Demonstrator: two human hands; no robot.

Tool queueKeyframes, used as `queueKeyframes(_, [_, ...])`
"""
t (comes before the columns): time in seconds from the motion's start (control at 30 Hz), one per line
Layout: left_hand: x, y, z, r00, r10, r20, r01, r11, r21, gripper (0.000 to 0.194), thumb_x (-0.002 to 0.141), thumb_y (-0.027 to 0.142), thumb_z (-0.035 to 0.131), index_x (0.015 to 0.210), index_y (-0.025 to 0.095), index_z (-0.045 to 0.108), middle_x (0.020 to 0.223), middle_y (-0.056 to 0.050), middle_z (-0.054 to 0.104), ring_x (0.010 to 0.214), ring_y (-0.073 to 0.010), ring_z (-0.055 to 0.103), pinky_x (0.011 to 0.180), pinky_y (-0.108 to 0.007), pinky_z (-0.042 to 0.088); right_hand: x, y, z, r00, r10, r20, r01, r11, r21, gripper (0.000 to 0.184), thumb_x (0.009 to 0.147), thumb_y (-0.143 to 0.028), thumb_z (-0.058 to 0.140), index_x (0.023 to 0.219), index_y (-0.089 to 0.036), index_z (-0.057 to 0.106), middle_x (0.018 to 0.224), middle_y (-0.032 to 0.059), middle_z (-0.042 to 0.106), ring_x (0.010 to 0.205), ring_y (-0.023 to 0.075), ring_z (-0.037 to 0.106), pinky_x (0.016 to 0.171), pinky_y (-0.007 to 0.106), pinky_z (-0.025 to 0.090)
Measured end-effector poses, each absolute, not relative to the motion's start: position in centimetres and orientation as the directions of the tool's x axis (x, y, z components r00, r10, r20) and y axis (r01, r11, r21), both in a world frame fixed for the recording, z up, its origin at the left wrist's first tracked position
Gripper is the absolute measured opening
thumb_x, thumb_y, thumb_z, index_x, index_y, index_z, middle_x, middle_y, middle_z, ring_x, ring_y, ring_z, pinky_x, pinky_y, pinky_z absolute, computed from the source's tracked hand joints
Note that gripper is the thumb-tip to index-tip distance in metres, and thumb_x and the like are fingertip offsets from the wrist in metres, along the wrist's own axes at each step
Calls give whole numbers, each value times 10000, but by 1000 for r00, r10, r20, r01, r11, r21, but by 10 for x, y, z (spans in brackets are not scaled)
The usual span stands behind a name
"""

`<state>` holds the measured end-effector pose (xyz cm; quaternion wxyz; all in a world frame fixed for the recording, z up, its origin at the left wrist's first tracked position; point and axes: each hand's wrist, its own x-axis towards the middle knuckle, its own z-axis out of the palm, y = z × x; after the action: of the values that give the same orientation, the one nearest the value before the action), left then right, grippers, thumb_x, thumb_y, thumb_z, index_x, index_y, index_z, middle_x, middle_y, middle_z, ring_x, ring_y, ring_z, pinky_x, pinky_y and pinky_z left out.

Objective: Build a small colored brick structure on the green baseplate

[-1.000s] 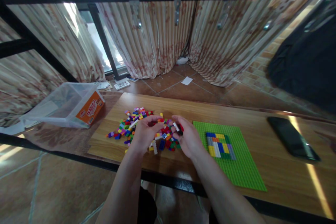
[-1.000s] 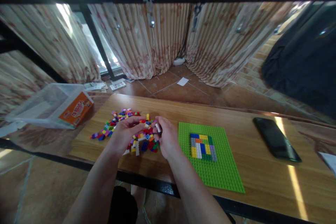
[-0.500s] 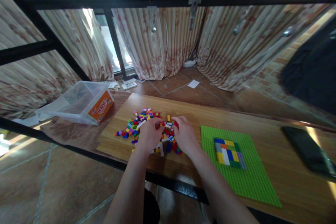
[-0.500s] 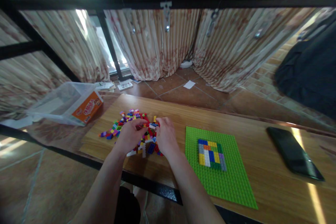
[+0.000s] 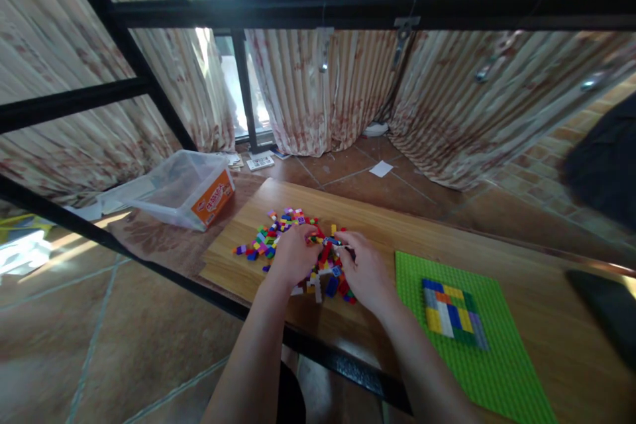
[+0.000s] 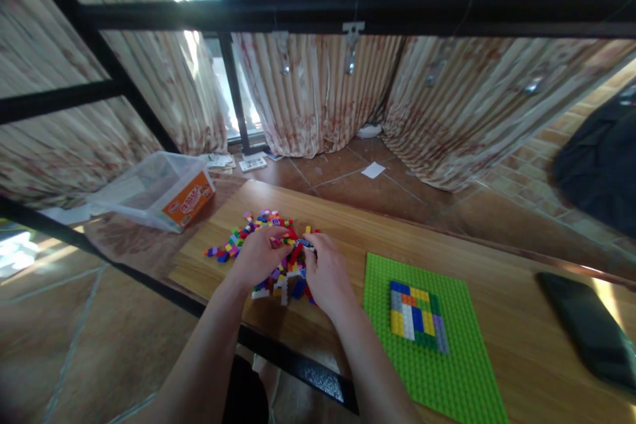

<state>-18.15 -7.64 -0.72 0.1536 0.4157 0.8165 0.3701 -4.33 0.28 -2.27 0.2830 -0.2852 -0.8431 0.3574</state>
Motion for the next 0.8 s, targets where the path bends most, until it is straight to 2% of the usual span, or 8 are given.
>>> queueKeyframes(0.1, [-193, -80, -7, -660, 751, 20, 484, 404, 776, 293, 735, 168, 653, 1011, 173, 751, 891, -91, 750, 759, -239, 672, 769, -344, 504, -39, 3, -19, -645, 702, 301, 267, 577, -772, 303, 887, -200, 462, 1090, -208, 687, 1110, 104, 697, 1023, 237, 641, 921, 411, 483])
queueKeyframes(0.17, [-205, -82, -8, -710, 704, 18, 465, 450, 762, 288, 768, 162, 609, 1017, 177, 753, 848, -81, 744, 730, -226, 666, 749, -334, 501, -36, 5, -18, -616, 717, 327, 252, 572, -780, 294, 894, -217, 454, 1060, -215, 697, 1076, 96, 708, 996, 235, 649, 906, 408, 486])
queueKeyframes(0.33, [-234, -83, -10, -799, 593, 95, 491, 554, 672, 313, 827, 167, 532, 1060, 177, 740, 903, -98, 744, 886, -241, 669, 816, -334, 491, -27, 10, -21, -554, 771, 313, 240, 509, -827, 289, 922, -301, 454, 1024, -218, 711, 1050, 91, 727, 975, 238, 660, 877, 397, 487])
queueKeyframes(0.5, [-231, -69, -12, -712, 683, 164, 660, 570, 489, 336, 814, 179, 565, 1109, 181, 726, 1100, -135, 716, 1040, -276, 629, 934, -370, 452, -21, 12, -25, -539, 785, 305, 253, 497, -830, 278, 917, -340, 483, 973, -218, 727, 1015, 86, 737, 922, 234, 667, 822, 376, 487])
queueKeyframes(0.6, [-221, -61, -14, -634, 752, 177, 750, 544, 377, 334, 837, 156, 527, 1109, 182, 720, 1110, -127, 714, 1077, -263, 617, 1018, -382, 396, -20, 12, -25, -540, 787, 298, 255, 491, -833, 271, 916, -330, 484, 961, -218, 727, 1015, 80, 736, 917, 228, 668, 808, 368, 488])
queueKeyframes(0.7, [-218, -56, -17, -619, 764, 180, 770, 547, 327, 279, 864, 155, 496, 1012, 162, 732, 1073, -142, 717, 1061, -261, 624, 1027, -391, 382, -20, 12, -24, -534, 789, 304, 250, 490, -835, 263, 912, -325, 490, 951, -220, 728, 1014, 78, 739, 942, 232, 670, 829, 373, 488])
queueKeyframes(0.8, [-221, -57, -17, -648, 742, 174, 745, 568, 350, 233, 858, 153, 513, 947, 144, 728, 1013, -143, 726, 1023, -262, 635, 981, -383, 410, -19, 13, -23, -525, 796, 301, 242, 478, -844, 262, 909, -331, 496, 946, -215, 728, 1010, 83, 740, 946, 236, 671, 846, 382, 489])
